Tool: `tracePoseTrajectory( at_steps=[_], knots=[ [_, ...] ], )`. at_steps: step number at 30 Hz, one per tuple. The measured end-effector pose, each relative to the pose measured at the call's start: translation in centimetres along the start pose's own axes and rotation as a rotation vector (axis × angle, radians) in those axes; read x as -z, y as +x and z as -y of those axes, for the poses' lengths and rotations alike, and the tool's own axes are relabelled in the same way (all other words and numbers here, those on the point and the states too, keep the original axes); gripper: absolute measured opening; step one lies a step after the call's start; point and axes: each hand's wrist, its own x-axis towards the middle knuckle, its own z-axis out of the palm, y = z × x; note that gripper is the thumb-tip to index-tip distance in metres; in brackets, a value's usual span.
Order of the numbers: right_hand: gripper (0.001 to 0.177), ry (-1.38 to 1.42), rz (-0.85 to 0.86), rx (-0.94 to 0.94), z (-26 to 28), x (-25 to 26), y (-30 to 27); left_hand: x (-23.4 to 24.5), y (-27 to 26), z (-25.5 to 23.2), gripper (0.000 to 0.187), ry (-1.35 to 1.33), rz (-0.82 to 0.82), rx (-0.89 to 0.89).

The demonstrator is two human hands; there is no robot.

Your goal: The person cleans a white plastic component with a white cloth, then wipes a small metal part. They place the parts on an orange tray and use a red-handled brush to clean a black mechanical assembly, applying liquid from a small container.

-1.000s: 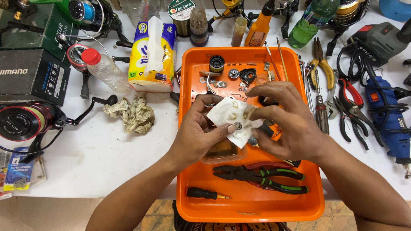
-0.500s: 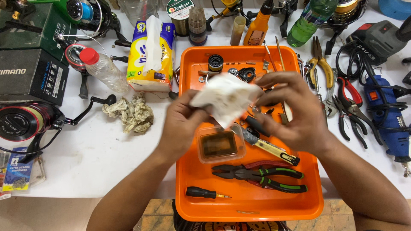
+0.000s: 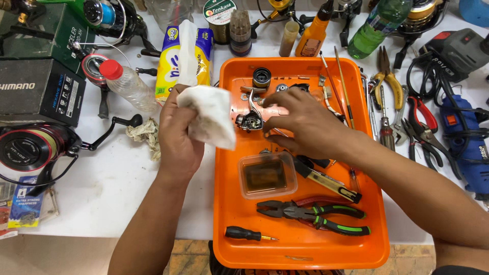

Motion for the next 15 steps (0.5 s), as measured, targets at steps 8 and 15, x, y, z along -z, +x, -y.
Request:
tracePoseTrajectory(
  at_steps=[8, 15],
  knots=[
    [0.013, 0.009, 0.101, 0.112, 0.8, -3.0, 3.3, -3.3, -0.1, -3.2, 0.023, 0.025, -0.099, -0.073],
    [0.022, 0.129, 0.002, 0.028, 0.5, -0.1, 3.4, -1.7, -0.2, -1.4, 0.035, 0.162, -0.051, -0.095]
  ],
)
